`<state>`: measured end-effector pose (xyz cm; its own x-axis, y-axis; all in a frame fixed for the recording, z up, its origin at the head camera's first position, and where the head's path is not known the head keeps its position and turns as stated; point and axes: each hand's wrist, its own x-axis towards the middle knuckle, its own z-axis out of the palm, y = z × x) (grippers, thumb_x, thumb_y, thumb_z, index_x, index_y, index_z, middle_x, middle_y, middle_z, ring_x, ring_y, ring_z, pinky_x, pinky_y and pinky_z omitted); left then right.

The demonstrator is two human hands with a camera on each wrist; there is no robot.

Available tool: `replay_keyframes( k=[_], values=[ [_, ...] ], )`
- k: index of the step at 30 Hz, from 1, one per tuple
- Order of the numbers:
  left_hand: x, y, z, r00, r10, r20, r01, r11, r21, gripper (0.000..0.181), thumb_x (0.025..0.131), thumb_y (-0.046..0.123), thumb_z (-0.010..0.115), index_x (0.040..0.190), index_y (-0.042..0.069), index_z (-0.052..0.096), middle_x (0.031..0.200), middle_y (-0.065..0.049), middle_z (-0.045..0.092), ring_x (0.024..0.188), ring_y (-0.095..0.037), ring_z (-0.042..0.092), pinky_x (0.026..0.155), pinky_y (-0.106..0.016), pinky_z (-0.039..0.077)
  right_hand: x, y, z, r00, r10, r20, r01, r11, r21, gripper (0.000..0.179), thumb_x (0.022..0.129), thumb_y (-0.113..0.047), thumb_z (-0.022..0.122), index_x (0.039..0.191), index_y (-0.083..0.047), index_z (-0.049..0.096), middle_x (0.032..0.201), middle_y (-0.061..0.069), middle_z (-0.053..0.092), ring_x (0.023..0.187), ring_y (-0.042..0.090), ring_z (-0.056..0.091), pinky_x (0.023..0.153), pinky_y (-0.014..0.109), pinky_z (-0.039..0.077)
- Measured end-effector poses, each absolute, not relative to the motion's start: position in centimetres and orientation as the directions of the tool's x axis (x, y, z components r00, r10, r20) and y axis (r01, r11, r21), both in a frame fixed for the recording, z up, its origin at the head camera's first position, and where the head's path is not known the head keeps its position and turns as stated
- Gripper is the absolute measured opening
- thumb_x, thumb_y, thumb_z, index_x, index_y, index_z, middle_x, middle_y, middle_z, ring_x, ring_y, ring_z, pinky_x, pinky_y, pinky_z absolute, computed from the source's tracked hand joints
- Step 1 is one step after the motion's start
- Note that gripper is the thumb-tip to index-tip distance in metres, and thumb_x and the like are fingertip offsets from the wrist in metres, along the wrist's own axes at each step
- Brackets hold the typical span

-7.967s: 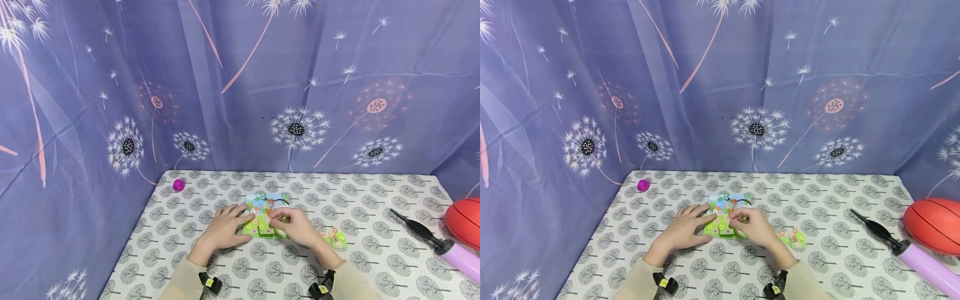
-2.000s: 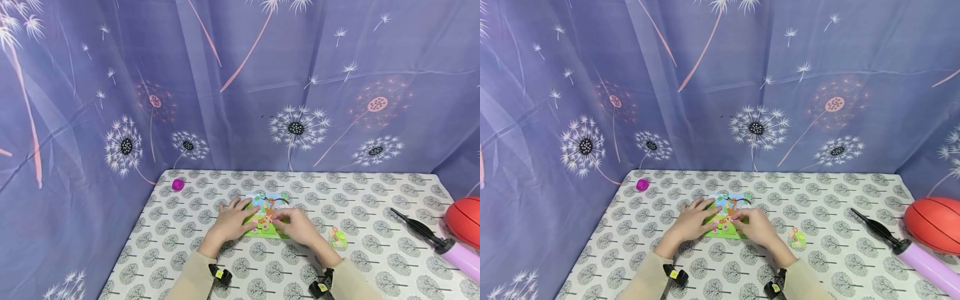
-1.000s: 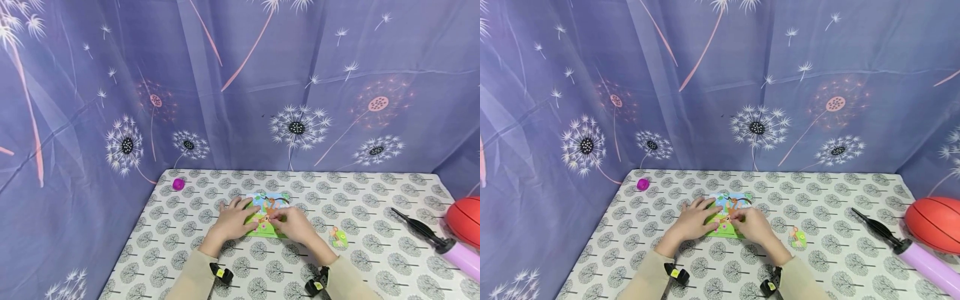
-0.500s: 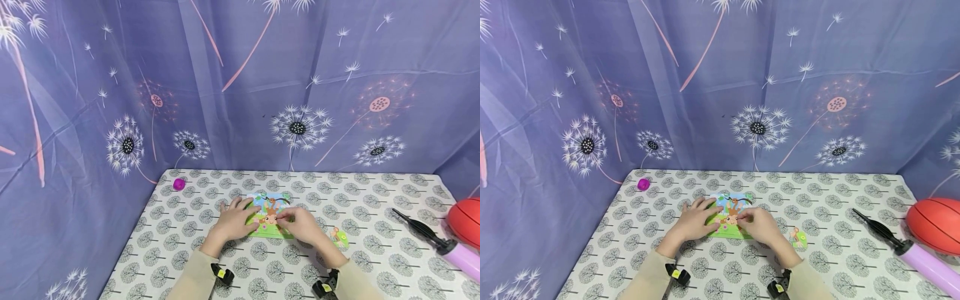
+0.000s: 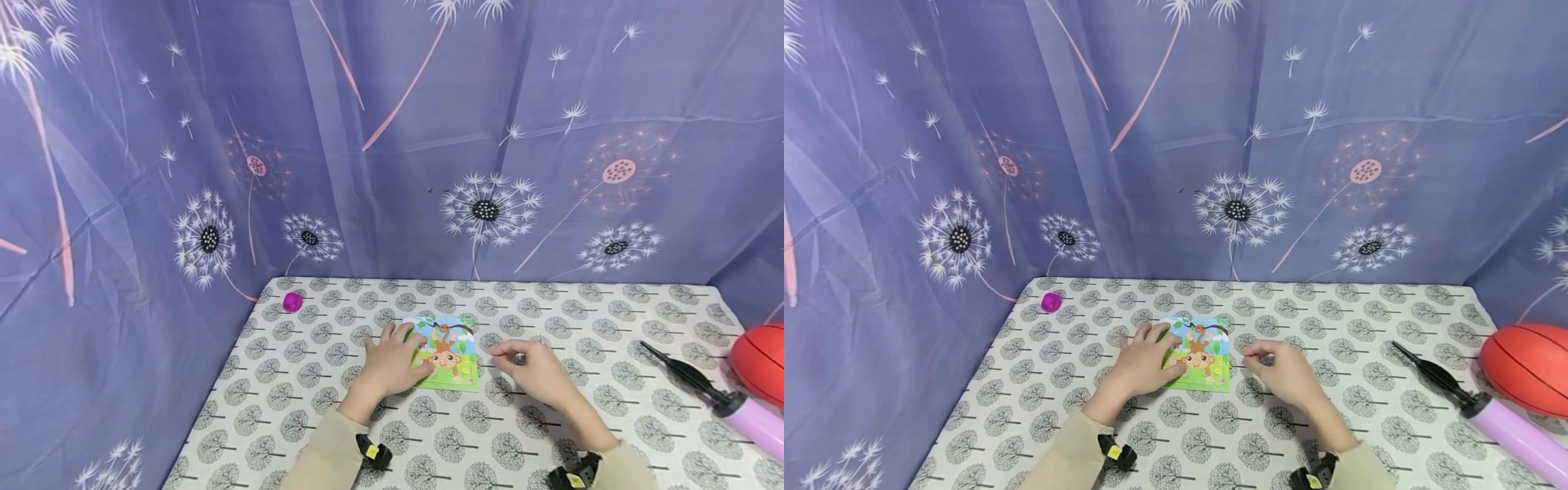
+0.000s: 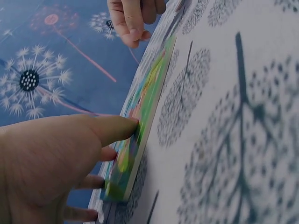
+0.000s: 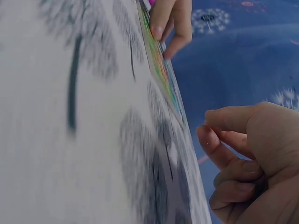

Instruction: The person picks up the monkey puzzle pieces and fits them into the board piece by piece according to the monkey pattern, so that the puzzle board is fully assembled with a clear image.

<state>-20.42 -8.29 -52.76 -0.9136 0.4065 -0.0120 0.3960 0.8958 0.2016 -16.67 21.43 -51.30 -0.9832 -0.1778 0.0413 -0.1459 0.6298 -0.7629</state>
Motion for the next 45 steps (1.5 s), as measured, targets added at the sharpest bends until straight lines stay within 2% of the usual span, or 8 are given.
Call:
replay_keyframes(
  k=[3, 9, 15, 18, 23, 31, 38, 45],
  values=[
    [-20.3, -7.5, -52.7, -0.923, 0.384, -0.009, 0.376, 0.908, 0.183, 0.061, 0.095, 0.069, 0.058, 0.141, 0.029, 0.059, 0.159, -0.005, 0.043, 0.147, -0.045, 0.035, 0.102, -0.085, 0.03, -16.2, 23.1, -51.4, -0.99, -0.14, 0.025, -0.109, 0.631, -0.768, 0.016, 0.095, -0.022, 0.077, 0.109, -0.014, 0.078, 0.095, -0.004, 0.075, 0.059, 0.011, 0.055, 0.05, 0.027, 0.047],
    [-19.9, -6.5, -52.3, -0.941, 0.339, -0.007, 0.335, 0.934, 0.127, 0.074, 0.092, 0.076, 0.056, 0.146, 0.025, 0.056, 0.157, -0.009, 0.045, 0.144, -0.049, 0.037, 0.103, -0.082, 0.034, -15.1, 26.6, -51.3, -0.988, -0.149, -0.035, -0.071, 0.647, -0.759, 0.024, 0.095, -0.024, 0.077, 0.112, -0.007, 0.075, 0.086, 0.001, 0.07, 0.059, 0.013, 0.06, 0.05, 0.028, 0.051],
    [-19.8, -6.0, -52.4, -0.949, 0.315, -0.003, 0.312, 0.942, 0.125, 0.083, 0.087, 0.082, 0.055, 0.149, 0.026, 0.055, 0.156, -0.011, 0.046, 0.144, -0.05, 0.037, 0.103, -0.083, 0.032, -14.4, 29.2, -51.2, -0.978, -0.18, -0.106, -0.051, 0.699, -0.714, 0.041, 0.086, -0.036, 0.085, 0.114, -0.008, 0.072, 0.087, 0.0, 0.063, 0.073, 0.012, 0.061, 0.067, 0.026, 0.052],
    [-19.8, -5.9, -52.4, -0.95, 0.312, -0.008, 0.309, 0.943, 0.127, 0.087, 0.085, 0.084, 0.056, 0.152, 0.029, 0.053, 0.158, -0.012, 0.044, 0.145, -0.051, 0.035, 0.103, -0.084, 0.031, -14.1, 29.9, -51.3, -0.971, -0.221, -0.091, -0.103, 0.729, -0.677, 0.05, 0.079, -0.039, 0.09, 0.115, -0.01, 0.072, 0.093, -0.002, 0.062, 0.082, 0.013, 0.057, 0.071, 0.025, 0.052],
    [-19.7, -5.8, -52.5, -0.952, 0.307, -0.009, 0.303, 0.944, 0.127, 0.092, 0.081, 0.087, 0.056, 0.154, 0.033, 0.051, 0.159, -0.011, 0.041, 0.146, -0.053, 0.032, 0.103, -0.084, 0.03, -13.8, 30.3, -51.2, -0.958, -0.275, -0.08, -0.16, 0.745, -0.648, 0.06, 0.071, -0.039, 0.093, 0.119, -0.009, 0.071, 0.101, -0.002, 0.064, 0.093, 0.016, 0.058, 0.08, 0.027, 0.054],
    [-19.7, -5.7, -52.8, -0.949, 0.314, -0.013, 0.308, 0.939, 0.152, 0.096, 0.079, 0.09, 0.055, 0.155, 0.031, 0.05, 0.161, -0.013, 0.038, 0.15, -0.049, 0.027, 0.103, -0.086, 0.026, -14.0, 30.2, -51.1, -0.95, -0.302, -0.079, -0.188, 0.754, -0.629, 0.06, 0.072, -0.038, 0.093, 0.119, -0.008, 0.07, 0.095, -0.003, 0.059, 0.086, 0.013, 0.054, 0.075, 0.027, 0.052],
    [-19.9, -5.8, -52.8, -0.929, 0.368, -0.035, 0.358, 0.92, 0.162, 0.099, 0.083, 0.087, 0.054, 0.158, 0.022, 0.046, 0.17, -0.002, 0.029, 0.155, -0.039, 0.022, 0.102, -0.088, 0.025, -14.3, 30.1, -50.9, -0.946, -0.3, -0.121, -0.159, 0.757, -0.633, 0.056, 0.072, -0.036, 0.093, 0.115, -0.008, 0.068, 0.092, -0.001, 0.058, 0.082, 0.015, 0.052, 0.07, 0.026, 0.05],
    [-20.1, -5.9, -52.5, -0.92, 0.391, -0.041, 0.38, 0.911, 0.162, 0.098, 0.083, 0.086, 0.056, 0.157, 0.024, 0.047, 0.168, -0.002, 0.031, 0.154, -0.039, 0.025, 0.103, -0.086, 0.027, -14.1, 29.8, -50.6, -0.952, -0.279, -0.122, -0.141, 0.759, -0.636, 0.054, 0.071, -0.036, 0.094, 0.11, -0.012, 0.064, 0.094, -0.002, 0.061, 0.084, 0.015, 0.056, 0.072, 0.027, 0.05]
  ],
)
